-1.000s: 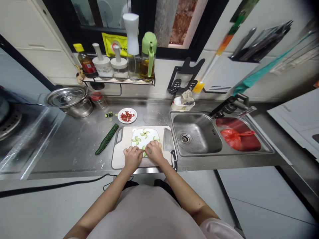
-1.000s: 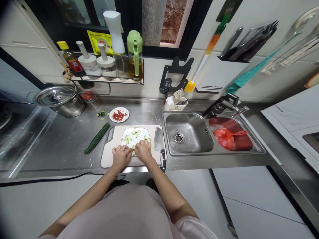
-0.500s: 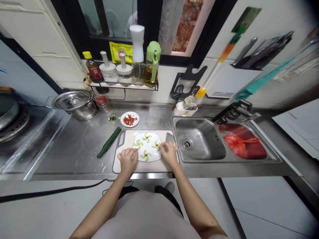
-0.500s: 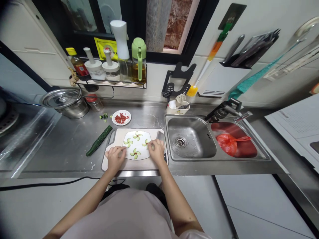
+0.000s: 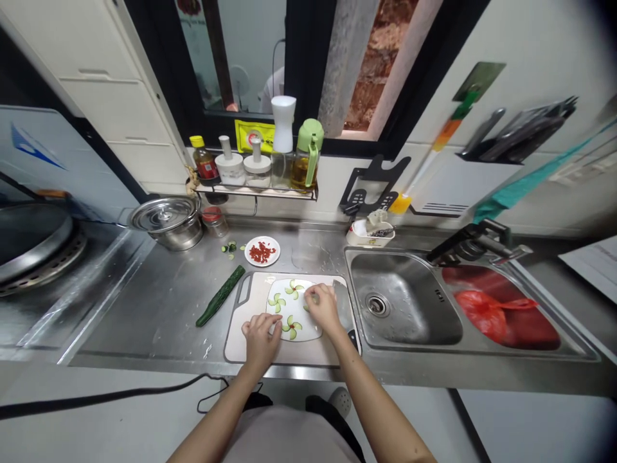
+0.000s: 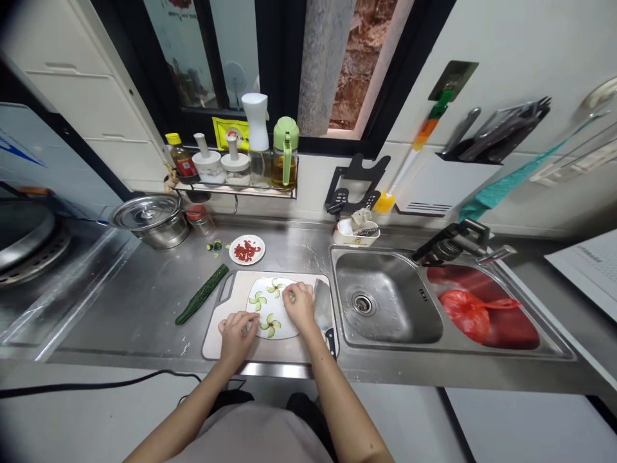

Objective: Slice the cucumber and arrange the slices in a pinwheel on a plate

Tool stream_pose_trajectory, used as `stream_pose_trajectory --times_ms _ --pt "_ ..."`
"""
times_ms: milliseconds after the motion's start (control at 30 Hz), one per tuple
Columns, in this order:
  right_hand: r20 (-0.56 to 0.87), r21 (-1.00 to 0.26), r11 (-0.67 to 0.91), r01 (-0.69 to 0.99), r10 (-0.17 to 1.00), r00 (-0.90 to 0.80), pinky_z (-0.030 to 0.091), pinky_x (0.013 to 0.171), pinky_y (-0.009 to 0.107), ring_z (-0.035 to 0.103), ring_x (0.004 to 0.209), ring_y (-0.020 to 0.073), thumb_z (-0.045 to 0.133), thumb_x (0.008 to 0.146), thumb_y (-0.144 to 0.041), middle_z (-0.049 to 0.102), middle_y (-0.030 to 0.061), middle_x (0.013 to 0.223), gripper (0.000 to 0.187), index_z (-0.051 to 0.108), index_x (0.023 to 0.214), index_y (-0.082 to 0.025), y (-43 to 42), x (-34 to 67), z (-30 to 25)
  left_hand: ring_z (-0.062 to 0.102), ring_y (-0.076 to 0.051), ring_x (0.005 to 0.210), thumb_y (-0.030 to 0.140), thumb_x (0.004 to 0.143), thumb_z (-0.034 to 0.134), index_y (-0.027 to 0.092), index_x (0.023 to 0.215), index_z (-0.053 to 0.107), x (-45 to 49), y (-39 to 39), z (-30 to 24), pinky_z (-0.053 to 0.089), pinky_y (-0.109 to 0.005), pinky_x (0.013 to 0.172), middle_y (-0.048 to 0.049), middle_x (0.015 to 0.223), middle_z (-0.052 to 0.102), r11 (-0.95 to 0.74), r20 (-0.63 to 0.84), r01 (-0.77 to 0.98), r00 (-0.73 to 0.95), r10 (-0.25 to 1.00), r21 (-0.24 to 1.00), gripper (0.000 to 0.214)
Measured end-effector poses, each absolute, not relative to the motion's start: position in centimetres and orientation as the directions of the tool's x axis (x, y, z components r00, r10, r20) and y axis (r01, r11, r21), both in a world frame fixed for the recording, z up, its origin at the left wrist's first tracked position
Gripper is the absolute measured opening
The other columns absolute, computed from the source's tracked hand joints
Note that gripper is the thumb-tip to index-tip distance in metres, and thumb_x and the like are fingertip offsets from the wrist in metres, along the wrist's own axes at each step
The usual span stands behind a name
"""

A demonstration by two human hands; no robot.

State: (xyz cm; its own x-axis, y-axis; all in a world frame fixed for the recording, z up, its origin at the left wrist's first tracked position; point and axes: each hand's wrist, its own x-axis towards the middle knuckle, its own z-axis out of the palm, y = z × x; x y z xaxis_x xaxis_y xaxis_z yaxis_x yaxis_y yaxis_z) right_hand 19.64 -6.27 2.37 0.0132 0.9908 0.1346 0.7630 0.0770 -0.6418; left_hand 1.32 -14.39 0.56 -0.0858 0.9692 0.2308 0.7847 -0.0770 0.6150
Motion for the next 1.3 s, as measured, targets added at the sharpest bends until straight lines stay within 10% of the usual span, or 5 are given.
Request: stream_pose_trajectory --times_ms 1300 --pt "-0.123 -0.322 0.279 0.905 0.935 -0.332 0.029 0.090 0.037 0.045 0.111 0.0274 0.054 0.083 -0.016 0.062 0.0142 0.114 0.023 0.071 0.099 -0.018 13.6 2.7 -1.3 0.064 -0.023 0.085 0.033 0.086 0.052 0.029 0.095 0.073 -1.3 -13.1 -2.0 0.040 -0.037 0.077 -0.0054 0.089 0.073 -0.008 0.220 0.740 -0.190 0.957 0.673 0.023"
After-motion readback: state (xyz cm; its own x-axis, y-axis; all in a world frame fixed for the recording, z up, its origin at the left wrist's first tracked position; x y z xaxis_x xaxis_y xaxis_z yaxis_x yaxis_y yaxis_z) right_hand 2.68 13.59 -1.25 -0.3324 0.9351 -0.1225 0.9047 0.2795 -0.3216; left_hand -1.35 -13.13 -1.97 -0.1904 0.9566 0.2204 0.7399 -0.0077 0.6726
